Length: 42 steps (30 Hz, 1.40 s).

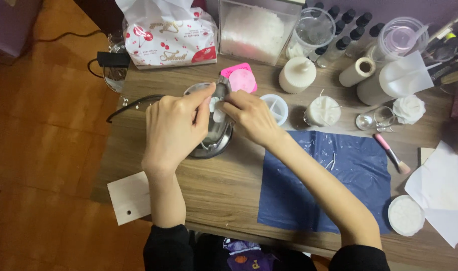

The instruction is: Cleaning a small metal melting pot with a tissue to remove wax residue

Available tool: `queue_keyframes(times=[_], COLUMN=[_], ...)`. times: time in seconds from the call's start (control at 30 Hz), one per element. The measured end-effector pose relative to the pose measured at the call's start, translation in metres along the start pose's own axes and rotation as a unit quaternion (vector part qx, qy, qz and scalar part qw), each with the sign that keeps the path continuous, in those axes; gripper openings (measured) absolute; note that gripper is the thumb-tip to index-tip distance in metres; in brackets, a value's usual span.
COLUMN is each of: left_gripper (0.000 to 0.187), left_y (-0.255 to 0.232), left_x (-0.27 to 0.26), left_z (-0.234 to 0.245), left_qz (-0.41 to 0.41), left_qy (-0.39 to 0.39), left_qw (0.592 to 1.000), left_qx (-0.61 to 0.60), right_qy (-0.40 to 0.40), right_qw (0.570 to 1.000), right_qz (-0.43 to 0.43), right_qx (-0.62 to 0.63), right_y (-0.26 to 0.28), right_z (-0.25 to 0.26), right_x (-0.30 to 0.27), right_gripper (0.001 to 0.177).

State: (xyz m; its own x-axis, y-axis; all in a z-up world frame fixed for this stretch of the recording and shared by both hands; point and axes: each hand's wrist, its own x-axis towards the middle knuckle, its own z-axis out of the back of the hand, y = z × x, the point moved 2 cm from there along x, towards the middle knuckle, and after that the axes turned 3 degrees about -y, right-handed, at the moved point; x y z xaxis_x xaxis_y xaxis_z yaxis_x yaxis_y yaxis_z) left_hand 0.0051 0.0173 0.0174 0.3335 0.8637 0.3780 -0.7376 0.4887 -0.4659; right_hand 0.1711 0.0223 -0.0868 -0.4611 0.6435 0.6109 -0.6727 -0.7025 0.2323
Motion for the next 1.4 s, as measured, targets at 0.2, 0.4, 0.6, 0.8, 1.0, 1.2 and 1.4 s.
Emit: queue_keyframes(times=[0.2,0.4,0.6,0.8,1.0,1.2,1.4], left_gripper=[0.025,0.024,0.024,0.023,0.023,0.026,0.023], left_y=[0.000,0.000,-0.001,0.002,-0.003,-0.001,-0.002], left_x=[-0.001,0.000,-0.003,-0.002,-0.002,-0.005,-0.005], left_z=[0.000,0.003,-0.001,-0.002,0.003,-0.001,0.003], left_qz=[0.006,0.011,0.011,0.008,0.022,0.022,0.015], left_qy=[0.006,0.027,0.009,0.005,0.012,0.025,0.018], left_qw=[1.000,0.999,1.000,1.000,0.999,0.999,0.999], left_qx=[-0.011,-0.031,-0.003,-0.020,-0.029,-0.011,-0.023], right_qy=[0.056,0.074,-0.045,-0.014,0.020,0.062,-0.042], right_qw=[0.941,0.905,0.950,0.979,0.921,0.994,0.961], right_qz=[-0.192,-0.225,0.175,0.123,-0.222,-0.060,0.214], right_qx=[0.274,0.353,-0.255,-0.163,0.318,0.060,-0.172], right_y=[0.026,0.036,0.005,-0.003,0.034,0.007,-0.012], right_z=[-0.001,0.002,0.007,-0.012,-0.009,-0.009,0.001], right_x=[-0.003,0.001,0.014,-0.010,-0.013,-0.018,-0.001], right_gripper=[0.011,0.011,0.011,0.006,0.010,0.007,0.009])
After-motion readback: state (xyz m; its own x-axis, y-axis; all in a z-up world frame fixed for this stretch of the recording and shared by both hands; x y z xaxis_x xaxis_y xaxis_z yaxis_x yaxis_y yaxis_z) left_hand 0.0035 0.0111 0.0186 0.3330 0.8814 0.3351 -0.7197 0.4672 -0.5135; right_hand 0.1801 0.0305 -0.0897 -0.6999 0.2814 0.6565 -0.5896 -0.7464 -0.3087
